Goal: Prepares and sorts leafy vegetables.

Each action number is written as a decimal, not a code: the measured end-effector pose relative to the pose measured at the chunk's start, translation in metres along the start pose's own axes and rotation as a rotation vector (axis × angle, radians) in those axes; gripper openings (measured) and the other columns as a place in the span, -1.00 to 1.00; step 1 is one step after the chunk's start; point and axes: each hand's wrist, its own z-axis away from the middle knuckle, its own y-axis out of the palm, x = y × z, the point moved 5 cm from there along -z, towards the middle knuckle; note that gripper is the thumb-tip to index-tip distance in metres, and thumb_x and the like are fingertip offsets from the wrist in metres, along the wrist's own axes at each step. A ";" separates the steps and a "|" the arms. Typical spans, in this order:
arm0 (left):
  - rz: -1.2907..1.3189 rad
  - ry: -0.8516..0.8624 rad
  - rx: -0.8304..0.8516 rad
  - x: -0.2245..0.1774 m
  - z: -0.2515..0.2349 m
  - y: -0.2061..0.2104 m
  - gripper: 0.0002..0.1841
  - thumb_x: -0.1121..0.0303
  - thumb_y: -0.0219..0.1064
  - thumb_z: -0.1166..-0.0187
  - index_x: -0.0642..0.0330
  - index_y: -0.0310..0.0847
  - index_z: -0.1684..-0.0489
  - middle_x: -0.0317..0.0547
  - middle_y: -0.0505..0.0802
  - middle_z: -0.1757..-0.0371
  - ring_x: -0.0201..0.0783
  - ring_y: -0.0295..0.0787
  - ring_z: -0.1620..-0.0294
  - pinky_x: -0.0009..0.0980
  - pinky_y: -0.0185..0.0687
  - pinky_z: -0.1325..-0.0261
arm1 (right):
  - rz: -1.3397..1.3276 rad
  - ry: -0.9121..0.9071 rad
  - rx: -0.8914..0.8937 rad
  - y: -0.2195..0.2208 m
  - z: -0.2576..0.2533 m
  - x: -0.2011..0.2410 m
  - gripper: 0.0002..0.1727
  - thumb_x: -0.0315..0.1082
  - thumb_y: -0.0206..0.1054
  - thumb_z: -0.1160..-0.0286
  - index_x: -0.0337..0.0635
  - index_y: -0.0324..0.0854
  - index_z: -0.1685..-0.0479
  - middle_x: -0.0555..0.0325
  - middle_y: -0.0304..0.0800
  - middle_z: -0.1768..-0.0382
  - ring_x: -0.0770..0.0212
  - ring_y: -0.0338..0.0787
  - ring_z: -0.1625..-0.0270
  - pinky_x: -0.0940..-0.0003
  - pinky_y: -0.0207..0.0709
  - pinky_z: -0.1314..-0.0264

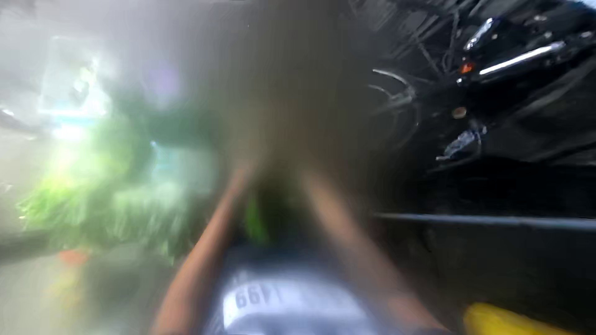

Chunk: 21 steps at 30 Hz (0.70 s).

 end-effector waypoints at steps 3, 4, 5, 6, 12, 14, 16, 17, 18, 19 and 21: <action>-0.147 0.073 -0.028 -0.015 -0.097 0.015 -0.18 0.40 0.58 -0.31 -0.03 0.27 -0.67 0.01 0.81 -0.17 -0.11 0.82 -0.04 -0.06 0.81 0.00 | -0.010 0.008 -0.202 0.012 -0.068 0.035 -0.73 -0.43 0.48 -0.41 -0.22 0.65 -0.06 0.12 0.79 0.17 0.26 0.77 0.12 0.26 0.72 0.09; -0.169 0.095 -0.046 -0.028 -0.135 0.018 -0.16 0.39 0.62 -0.25 0.02 0.28 -0.64 0.04 0.83 -0.11 -0.09 0.83 -0.03 -0.04 0.81 -0.02 | -0.027 -0.025 -0.233 0.018 -0.101 0.050 -0.72 -0.48 0.45 -0.42 -0.27 0.62 -0.09 0.06 0.78 0.15 0.24 0.78 0.11 0.24 0.74 0.08; -0.172 0.099 -0.054 -0.044 -0.173 0.020 -0.15 0.36 0.65 -0.22 0.07 0.30 -0.62 0.06 0.84 -0.05 -0.08 0.84 -0.01 -0.02 0.80 -0.04 | -0.040 -0.079 -0.256 0.024 -0.134 0.070 -0.70 -0.55 0.44 -0.40 -0.32 0.59 -0.11 0.02 0.78 0.14 0.22 0.79 0.10 0.23 0.76 0.05; -0.163 0.087 -0.048 -0.055 -0.205 0.021 -0.14 0.35 0.66 -0.21 0.08 0.29 -0.62 0.07 0.85 -0.04 -0.08 0.85 -0.02 -0.01 0.80 -0.07 | -0.042 -0.124 -0.273 0.028 -0.163 0.089 -0.66 -0.60 0.44 -0.37 -0.33 0.57 -0.13 0.01 0.79 0.13 0.22 0.80 0.09 0.23 0.77 0.03; 0.074 0.193 -0.075 -0.111 -0.346 0.003 -0.25 0.46 0.63 -0.20 0.13 0.41 -0.51 -0.01 0.83 -0.06 -0.19 0.83 0.00 -0.16 0.82 -0.03 | -0.043 -0.223 -0.242 0.038 -0.306 0.187 -0.60 -0.51 0.43 -0.33 -0.26 0.53 -0.19 0.11 0.81 0.18 0.26 0.85 0.13 0.25 0.82 0.08; 0.169 0.206 -0.097 -0.124 -0.394 -0.011 -0.31 0.45 0.62 -0.24 0.15 0.47 -0.46 -0.02 0.84 -0.05 -0.20 0.83 0.02 -0.18 0.82 -0.04 | -0.074 -0.242 -0.187 0.037 -0.365 0.211 -0.63 -0.48 0.40 -0.39 -0.26 0.52 -0.19 0.11 0.84 0.20 0.25 0.88 0.15 0.24 0.84 0.06; 0.213 0.192 -0.160 -0.134 -0.444 -0.031 -0.37 0.43 0.62 -0.26 0.17 0.50 -0.40 -0.01 0.84 -0.01 -0.19 0.83 0.06 -0.18 0.81 0.01 | -0.092 -0.266 -0.116 0.042 -0.429 0.232 -0.70 -0.46 0.34 -0.43 -0.20 0.53 -0.13 0.18 0.86 0.24 0.28 0.89 0.17 0.29 0.84 0.06; 0.220 0.181 -0.197 -0.135 -0.467 -0.040 -0.40 0.40 0.62 -0.26 0.16 0.54 -0.36 -0.01 0.85 0.01 -0.17 0.83 0.09 -0.17 0.81 0.05 | -0.104 -0.272 -0.081 0.046 -0.459 0.241 -0.70 -0.46 0.31 -0.46 -0.19 0.51 -0.17 0.19 0.85 0.21 0.28 0.89 0.15 0.30 0.84 0.04; 0.233 0.170 -0.230 -0.135 -0.487 -0.047 -0.42 0.39 0.62 -0.26 0.15 0.57 -0.33 -0.01 0.85 0.04 -0.17 0.82 0.12 -0.18 0.79 0.10 | -0.112 -0.270 -0.038 0.054 -0.487 0.248 -0.71 -0.45 0.26 -0.54 -0.17 0.49 -0.21 0.21 0.85 0.18 0.29 0.89 0.13 0.32 0.83 0.02; 0.251 0.169 -0.256 -0.137 -0.508 -0.053 -0.44 0.39 0.62 -0.27 0.14 0.57 -0.32 -0.02 0.85 0.05 -0.18 0.82 0.13 -0.19 0.79 0.11 | -0.112 -0.263 0.010 0.064 -0.515 0.257 -0.73 -0.44 0.20 -0.58 -0.14 0.47 -0.21 0.25 0.84 0.17 0.32 0.88 0.12 0.35 0.83 0.01; 0.336 0.196 -0.334 -0.157 -0.552 -0.065 -0.49 0.44 0.55 -0.37 0.20 0.56 -0.33 -0.01 0.85 0.04 -0.19 0.83 0.11 -0.20 0.80 0.05 | -0.115 -0.256 0.127 0.094 -0.577 0.282 -0.76 -0.43 0.14 -0.59 -0.09 0.48 -0.17 0.28 0.84 0.18 0.35 0.88 0.11 0.36 0.83 0.00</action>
